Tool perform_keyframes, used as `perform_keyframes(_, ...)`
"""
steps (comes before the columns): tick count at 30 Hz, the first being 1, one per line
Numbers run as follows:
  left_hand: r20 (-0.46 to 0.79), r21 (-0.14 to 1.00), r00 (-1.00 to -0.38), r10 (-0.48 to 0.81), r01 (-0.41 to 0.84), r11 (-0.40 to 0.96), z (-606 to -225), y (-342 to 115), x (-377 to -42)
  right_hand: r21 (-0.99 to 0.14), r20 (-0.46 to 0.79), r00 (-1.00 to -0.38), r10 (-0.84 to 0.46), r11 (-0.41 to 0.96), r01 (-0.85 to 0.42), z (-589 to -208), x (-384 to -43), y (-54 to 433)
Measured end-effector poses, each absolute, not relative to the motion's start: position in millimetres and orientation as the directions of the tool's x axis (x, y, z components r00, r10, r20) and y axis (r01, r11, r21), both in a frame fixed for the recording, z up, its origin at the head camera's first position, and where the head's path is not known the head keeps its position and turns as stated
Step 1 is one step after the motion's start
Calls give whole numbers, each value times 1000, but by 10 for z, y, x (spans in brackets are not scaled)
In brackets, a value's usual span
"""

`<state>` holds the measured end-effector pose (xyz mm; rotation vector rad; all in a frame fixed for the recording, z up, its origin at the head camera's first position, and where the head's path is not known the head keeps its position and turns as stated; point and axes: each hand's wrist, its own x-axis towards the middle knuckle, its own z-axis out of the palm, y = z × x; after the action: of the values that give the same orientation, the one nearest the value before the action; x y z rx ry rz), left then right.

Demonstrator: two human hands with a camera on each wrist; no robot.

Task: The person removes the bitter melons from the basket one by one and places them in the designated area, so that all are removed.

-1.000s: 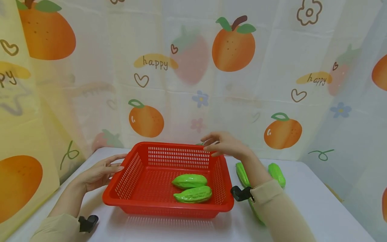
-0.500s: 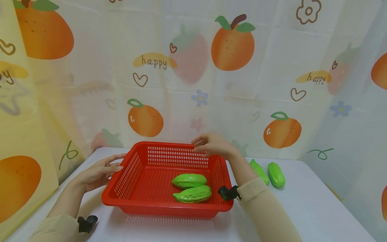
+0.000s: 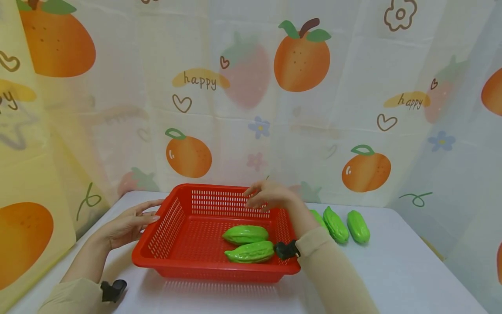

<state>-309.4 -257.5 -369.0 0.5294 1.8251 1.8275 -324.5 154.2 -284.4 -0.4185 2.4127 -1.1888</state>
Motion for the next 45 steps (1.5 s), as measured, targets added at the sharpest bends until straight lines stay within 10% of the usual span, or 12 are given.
perform_keyframes(45, -75, 997, -797, 600, -75, 26, -3682, -2563, -3076, -586, -536, -769, -349, 809, 41, -3201, -3323, 1487)
